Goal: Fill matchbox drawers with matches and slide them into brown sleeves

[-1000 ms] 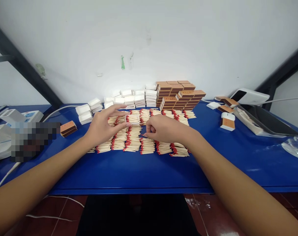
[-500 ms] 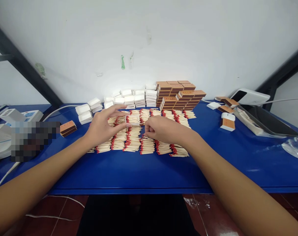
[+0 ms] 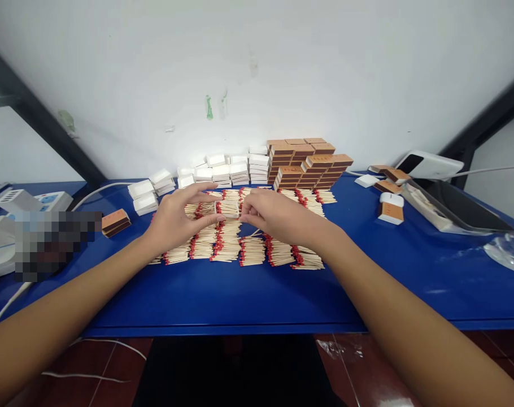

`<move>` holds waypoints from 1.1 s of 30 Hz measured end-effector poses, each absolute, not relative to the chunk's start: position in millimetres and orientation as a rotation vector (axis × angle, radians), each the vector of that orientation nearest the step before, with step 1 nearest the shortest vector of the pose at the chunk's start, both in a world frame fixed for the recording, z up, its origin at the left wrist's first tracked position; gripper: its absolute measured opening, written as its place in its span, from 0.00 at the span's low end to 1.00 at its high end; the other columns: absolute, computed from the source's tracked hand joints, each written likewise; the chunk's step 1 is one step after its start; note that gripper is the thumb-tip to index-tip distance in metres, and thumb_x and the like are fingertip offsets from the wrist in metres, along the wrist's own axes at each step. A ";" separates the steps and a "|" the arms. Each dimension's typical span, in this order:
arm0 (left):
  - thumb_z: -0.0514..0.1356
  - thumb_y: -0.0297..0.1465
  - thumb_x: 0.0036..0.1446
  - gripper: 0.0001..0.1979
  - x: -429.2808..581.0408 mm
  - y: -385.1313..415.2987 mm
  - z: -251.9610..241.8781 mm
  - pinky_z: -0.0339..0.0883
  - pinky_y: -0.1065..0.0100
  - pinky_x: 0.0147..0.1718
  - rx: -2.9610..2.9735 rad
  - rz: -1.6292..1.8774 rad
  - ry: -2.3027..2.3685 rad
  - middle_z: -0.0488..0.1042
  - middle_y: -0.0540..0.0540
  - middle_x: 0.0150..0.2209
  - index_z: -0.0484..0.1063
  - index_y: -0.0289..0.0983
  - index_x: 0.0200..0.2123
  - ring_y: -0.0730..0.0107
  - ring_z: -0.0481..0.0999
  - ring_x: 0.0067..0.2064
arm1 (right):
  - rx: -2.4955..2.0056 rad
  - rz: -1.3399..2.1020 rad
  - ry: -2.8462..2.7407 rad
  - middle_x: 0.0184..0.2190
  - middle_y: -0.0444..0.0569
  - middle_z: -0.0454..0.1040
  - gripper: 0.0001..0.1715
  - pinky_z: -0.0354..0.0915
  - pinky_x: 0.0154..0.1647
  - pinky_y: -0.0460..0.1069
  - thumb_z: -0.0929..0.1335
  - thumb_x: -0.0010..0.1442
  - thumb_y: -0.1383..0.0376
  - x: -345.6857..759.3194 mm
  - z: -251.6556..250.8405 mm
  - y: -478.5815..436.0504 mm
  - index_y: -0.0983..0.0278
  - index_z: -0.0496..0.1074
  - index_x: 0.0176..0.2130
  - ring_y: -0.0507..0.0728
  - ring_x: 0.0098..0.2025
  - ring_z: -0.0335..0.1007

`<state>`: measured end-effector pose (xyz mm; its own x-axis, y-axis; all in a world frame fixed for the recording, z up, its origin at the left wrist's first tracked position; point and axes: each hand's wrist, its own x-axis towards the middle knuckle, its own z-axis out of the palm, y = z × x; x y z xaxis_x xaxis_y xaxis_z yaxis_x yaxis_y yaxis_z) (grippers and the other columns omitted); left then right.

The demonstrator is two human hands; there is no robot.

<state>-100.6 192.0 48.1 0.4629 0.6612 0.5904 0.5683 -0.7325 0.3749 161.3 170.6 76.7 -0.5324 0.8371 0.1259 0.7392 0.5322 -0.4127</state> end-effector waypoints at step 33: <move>0.74 0.45 0.61 0.30 -100.1 191.1 50.6 0.72 0.46 0.61 2.509 1.167 1.080 0.86 0.45 0.50 0.72 0.43 0.61 0.49 0.83 0.59 | -1.493 0.749 -2.662 0.40 0.52 0.79 0.06 0.64 0.34 0.52 0.70 0.63 0.62 172.6 83.3 170.8 0.60 0.77 0.36 0.59 0.37 0.73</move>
